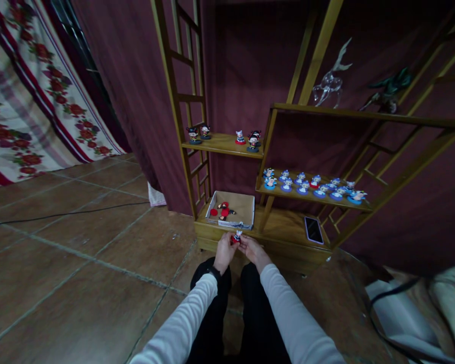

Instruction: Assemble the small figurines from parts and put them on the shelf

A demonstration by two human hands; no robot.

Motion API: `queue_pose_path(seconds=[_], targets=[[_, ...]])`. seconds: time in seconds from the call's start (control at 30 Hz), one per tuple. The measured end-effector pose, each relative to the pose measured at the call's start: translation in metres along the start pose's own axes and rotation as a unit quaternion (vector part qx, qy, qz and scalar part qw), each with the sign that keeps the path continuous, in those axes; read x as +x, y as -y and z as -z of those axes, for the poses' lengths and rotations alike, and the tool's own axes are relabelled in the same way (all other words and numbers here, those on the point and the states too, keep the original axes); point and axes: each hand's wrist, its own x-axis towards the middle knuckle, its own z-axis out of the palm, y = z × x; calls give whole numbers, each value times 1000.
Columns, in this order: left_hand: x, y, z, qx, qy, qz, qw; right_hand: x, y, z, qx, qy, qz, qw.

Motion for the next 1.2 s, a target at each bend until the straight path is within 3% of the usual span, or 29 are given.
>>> queue_pose_path(seconds=[0.23, 0.5, 0.67, 0.83, 1.2], targets=[[-13, -13, 2, 130, 32, -55, 989, -4, 0, -6, 14, -25, -1, 1000], [-11, -25, 16, 282, 95, -162, 941, -8, 2, -5, 44, -30, 17, 998], [-4, -34, 27, 285, 126, -215, 926, -12, 3, -6, 54, -36, 43, 997], [-4, -35, 32, 286, 119, -230, 923, -13, 3, -6, 66, -28, 26, 997], [-6, -36, 36, 262, 124, -223, 931, -21, 6, -8, 65, 7, 24, 998]])
